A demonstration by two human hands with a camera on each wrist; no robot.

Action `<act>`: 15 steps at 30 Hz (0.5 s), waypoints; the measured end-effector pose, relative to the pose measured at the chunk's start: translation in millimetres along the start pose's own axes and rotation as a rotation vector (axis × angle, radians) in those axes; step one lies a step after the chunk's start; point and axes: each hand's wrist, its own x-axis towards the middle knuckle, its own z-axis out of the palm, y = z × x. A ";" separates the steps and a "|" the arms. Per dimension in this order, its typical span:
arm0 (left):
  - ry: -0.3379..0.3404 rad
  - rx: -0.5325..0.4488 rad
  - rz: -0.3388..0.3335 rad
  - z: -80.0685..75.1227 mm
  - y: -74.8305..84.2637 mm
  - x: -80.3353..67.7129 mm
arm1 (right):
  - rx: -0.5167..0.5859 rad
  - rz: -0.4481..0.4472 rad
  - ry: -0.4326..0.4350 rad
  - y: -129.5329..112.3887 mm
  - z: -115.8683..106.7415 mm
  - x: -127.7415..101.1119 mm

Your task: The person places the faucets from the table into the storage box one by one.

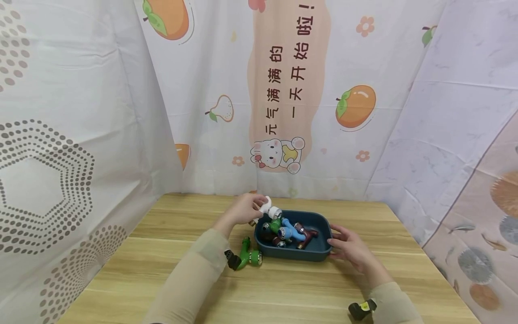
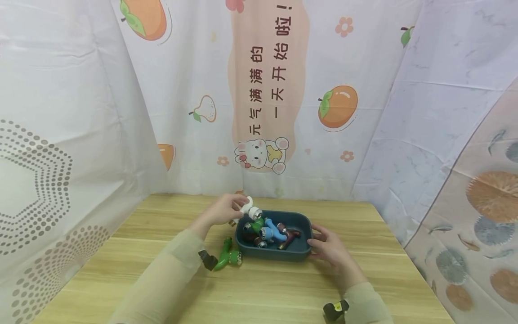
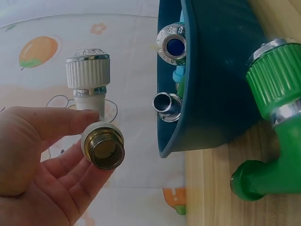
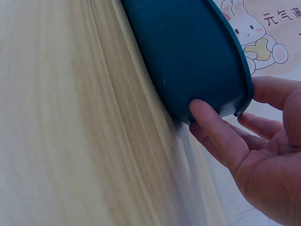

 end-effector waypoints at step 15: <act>-0.063 0.043 0.009 10.6 12.7 25.5 | -0.008 0.009 0.009 4.3 -1.6 2.8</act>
